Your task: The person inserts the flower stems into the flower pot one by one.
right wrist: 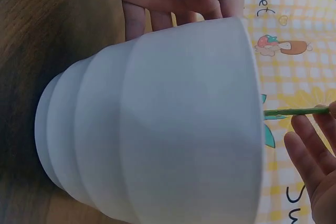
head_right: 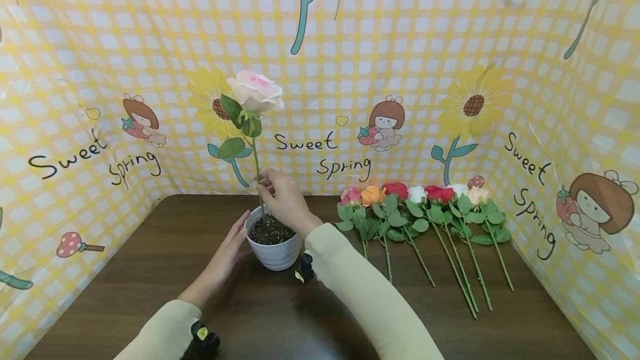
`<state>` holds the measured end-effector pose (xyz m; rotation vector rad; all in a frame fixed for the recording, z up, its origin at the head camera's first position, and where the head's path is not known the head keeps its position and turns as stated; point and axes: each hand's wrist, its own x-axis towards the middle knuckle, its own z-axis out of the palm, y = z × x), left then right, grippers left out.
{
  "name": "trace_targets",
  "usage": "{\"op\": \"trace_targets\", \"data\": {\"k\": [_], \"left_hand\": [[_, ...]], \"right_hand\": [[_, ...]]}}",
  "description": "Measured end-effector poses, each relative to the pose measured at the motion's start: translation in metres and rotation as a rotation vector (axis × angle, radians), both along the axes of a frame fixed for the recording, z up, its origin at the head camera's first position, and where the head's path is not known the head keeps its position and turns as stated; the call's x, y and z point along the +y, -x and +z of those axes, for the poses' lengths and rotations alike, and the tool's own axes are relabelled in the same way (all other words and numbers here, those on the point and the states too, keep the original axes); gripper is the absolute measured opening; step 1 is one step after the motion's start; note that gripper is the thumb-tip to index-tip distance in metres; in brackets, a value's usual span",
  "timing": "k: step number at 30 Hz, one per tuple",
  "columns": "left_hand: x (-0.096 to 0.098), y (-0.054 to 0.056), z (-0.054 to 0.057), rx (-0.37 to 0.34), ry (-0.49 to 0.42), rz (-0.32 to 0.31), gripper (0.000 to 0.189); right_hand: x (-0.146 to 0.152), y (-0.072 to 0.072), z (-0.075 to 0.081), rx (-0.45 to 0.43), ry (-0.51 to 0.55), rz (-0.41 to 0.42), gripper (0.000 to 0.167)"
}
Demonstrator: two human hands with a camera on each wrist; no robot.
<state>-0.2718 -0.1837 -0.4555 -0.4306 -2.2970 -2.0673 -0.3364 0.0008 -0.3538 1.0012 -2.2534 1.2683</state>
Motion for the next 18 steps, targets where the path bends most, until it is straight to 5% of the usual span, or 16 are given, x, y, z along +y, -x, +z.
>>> {"op": "trace_targets", "data": {"k": [18], "left_hand": [[0.000,0.000,-0.001,0.018,0.020,0.007,0.055]], "right_hand": [[-0.006,0.005,-0.016,0.033,-0.070,-0.014,0.017]]}}
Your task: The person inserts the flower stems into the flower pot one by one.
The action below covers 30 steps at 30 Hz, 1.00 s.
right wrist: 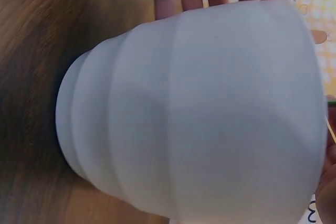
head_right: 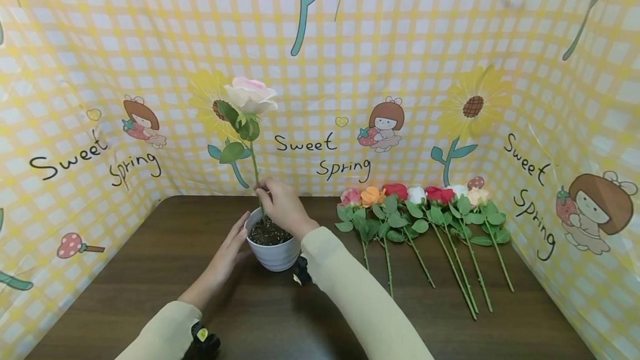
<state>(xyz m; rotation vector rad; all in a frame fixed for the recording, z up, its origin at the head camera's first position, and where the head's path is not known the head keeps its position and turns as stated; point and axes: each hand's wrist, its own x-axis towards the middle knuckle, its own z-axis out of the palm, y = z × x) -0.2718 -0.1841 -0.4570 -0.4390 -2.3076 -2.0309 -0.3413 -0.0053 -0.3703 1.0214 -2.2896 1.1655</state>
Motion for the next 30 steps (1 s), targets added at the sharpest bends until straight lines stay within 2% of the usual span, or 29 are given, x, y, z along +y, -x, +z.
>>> {"op": "trace_targets", "data": {"k": [5,12,21,30], "left_hand": [[0.000,0.000,-0.001,0.011,0.001,0.013,0.054],[0.001,0.000,-0.001,0.017,-0.013,0.001,0.054],[0.002,-0.003,0.001,0.016,-0.012,0.005,0.054],[0.001,-0.001,0.000,0.008,-0.031,-0.004,0.054]], "right_hand": [[0.001,0.003,-0.010,-0.006,-0.001,-0.007,0.015],[0.003,0.007,-0.020,-0.002,0.036,-0.080,0.012],[0.001,0.008,-0.022,-0.006,0.043,-0.084,0.013],[0.000,0.005,-0.020,-0.039,0.034,-0.085,0.016]]}}
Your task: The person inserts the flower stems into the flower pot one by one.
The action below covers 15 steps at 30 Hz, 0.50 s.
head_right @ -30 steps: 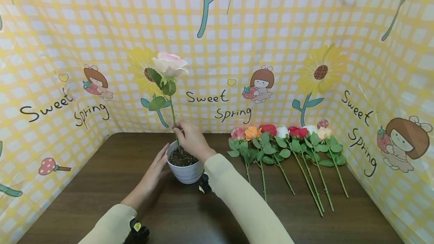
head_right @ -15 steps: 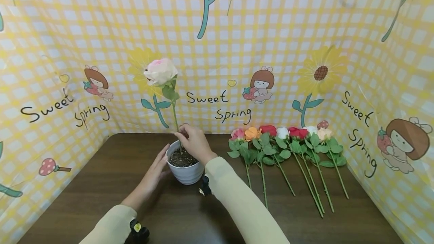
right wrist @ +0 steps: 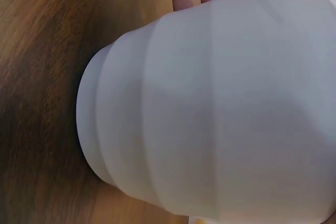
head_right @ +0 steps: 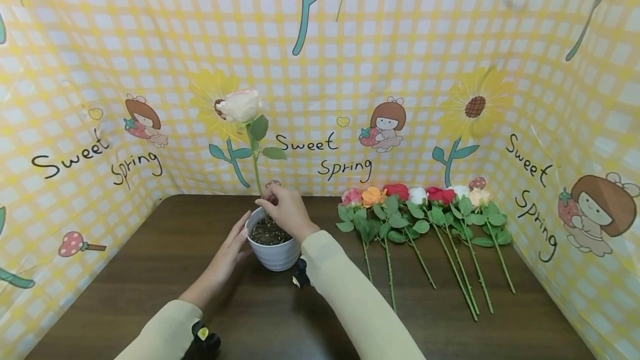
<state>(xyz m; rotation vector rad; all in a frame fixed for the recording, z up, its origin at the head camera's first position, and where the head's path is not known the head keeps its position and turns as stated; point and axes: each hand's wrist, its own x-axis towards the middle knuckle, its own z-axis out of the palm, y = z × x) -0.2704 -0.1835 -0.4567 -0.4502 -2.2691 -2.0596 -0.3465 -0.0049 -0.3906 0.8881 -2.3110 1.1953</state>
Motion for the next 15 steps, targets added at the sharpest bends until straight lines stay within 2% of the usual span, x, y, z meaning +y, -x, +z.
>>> {"op": "trace_targets", "data": {"k": [15], "left_hand": [[-0.0003,0.0017,-0.0002,0.002,-0.001,-0.007,0.054]], "right_hand": [[0.0010,-0.0031,-0.0016,0.066,-0.107,-0.021,0.008]]}}
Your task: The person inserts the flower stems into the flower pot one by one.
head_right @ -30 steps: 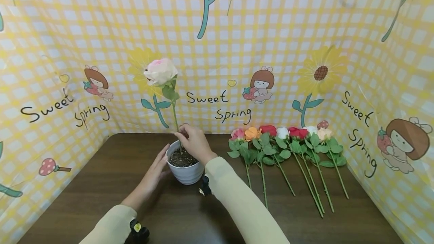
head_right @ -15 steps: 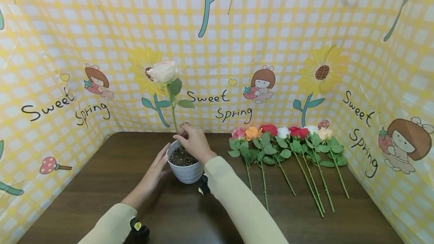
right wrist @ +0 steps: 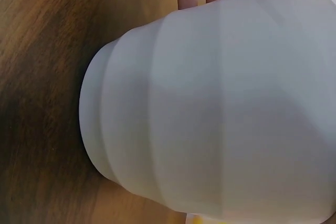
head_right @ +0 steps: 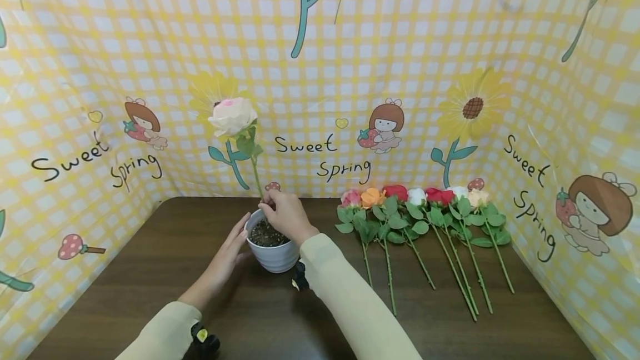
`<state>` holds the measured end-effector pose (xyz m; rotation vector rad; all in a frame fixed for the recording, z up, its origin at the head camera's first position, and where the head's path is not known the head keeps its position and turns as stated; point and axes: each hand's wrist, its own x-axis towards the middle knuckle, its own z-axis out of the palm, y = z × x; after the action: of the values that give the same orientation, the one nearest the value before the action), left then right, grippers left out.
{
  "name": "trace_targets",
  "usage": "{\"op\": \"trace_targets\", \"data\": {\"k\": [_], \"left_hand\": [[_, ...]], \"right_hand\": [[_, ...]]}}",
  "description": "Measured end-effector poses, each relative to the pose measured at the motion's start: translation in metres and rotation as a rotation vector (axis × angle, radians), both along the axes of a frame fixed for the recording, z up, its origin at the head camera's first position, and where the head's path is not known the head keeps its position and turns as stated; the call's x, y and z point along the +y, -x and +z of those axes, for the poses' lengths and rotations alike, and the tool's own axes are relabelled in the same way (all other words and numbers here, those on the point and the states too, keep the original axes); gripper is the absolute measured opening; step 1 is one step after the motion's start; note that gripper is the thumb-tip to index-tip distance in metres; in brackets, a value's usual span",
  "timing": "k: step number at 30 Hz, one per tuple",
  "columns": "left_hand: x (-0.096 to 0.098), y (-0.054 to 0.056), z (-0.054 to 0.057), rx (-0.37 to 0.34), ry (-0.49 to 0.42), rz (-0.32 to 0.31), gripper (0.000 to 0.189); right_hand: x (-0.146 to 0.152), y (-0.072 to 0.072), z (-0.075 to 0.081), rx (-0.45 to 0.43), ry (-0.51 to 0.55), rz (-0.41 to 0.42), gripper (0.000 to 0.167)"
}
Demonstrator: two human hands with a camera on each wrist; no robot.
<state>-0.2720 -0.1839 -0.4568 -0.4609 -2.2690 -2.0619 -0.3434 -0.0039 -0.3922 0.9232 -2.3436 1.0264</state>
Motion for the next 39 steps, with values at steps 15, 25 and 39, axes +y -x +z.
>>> {"op": "trace_targets", "data": {"k": [15,25,39], "left_hand": [[0.0010,-0.0037,0.0028,-0.001,0.025,0.012,0.053],[0.0007,-0.0017,0.0015,0.000,0.006,0.006,0.053],[0.0010,-0.0030,0.0035,-0.004,0.006,0.004,0.054]], "right_hand": [[-0.0016,-0.0018,0.0007,-0.065,-0.046,-0.013,0.014],[-0.0052,-0.0018,0.0009,-0.150,-0.033,-0.038,0.018],[-0.0031,-0.0019,0.0028,-0.208,0.017,-0.032,0.015]]}}
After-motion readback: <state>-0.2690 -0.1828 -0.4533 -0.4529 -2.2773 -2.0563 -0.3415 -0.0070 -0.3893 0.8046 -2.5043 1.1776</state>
